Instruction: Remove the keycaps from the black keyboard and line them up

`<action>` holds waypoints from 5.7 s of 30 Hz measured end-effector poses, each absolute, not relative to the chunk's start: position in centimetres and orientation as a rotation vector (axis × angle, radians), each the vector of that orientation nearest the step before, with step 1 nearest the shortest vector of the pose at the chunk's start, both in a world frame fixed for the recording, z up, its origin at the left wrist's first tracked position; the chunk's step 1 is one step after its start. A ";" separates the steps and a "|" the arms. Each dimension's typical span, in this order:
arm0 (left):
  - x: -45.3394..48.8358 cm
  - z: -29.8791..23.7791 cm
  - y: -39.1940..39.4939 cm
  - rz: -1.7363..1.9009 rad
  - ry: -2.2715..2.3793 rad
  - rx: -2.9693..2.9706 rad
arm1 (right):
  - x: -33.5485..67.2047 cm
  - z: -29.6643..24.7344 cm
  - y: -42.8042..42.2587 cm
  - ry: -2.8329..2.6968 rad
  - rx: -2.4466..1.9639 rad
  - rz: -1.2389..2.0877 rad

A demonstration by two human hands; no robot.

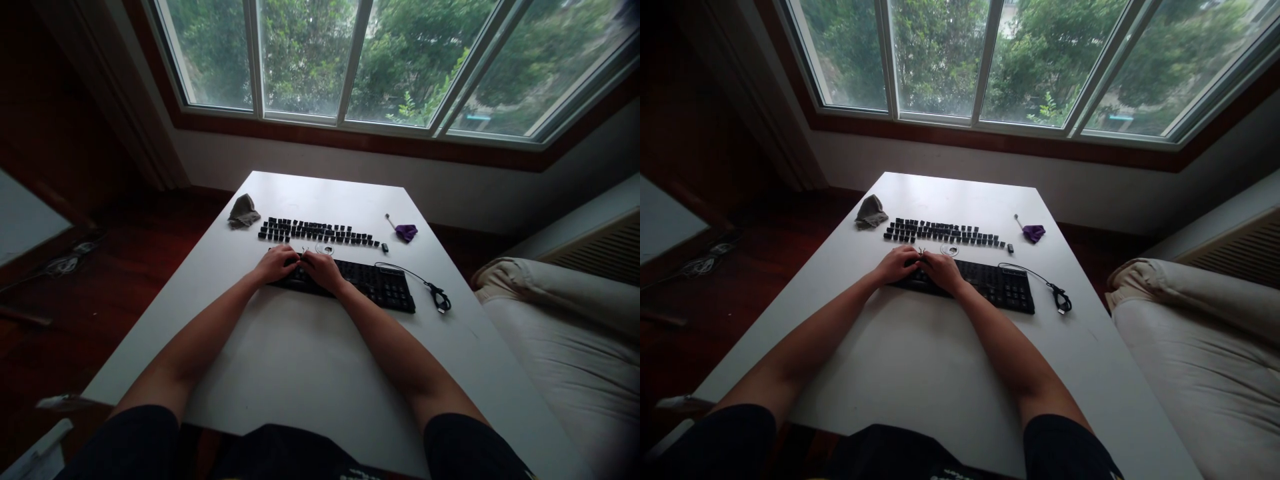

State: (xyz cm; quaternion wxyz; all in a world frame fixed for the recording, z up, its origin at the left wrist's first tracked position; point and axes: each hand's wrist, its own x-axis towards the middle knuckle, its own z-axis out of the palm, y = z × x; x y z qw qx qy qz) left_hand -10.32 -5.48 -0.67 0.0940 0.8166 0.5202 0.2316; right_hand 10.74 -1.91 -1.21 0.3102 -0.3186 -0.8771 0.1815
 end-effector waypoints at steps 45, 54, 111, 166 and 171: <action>-10.0 -0.7 -5.5 0.923 1.365 2.323 | 11.5 -1.2 -2.0 -1.976 -0.728 0.805; -10.1 -0.8 -5.4 0.906 1.430 2.204 | 11.6 -1.1 -2.1 -1.988 -0.721 0.805; -10.4 -0.7 1.0 0.834 1.882 2.455 | 11.5 -1.3 -2.8 -2.187 -0.668 0.579; -9.0 -0.5 -5.1 0.669 1.543 2.575 | 11.7 -1.3 0.1 -1.852 -0.830 0.983; -9.1 -0.2 -5.4 0.606 1.592 2.637 | 11.9 -1.2 0.1 -1.836 -0.841 1.011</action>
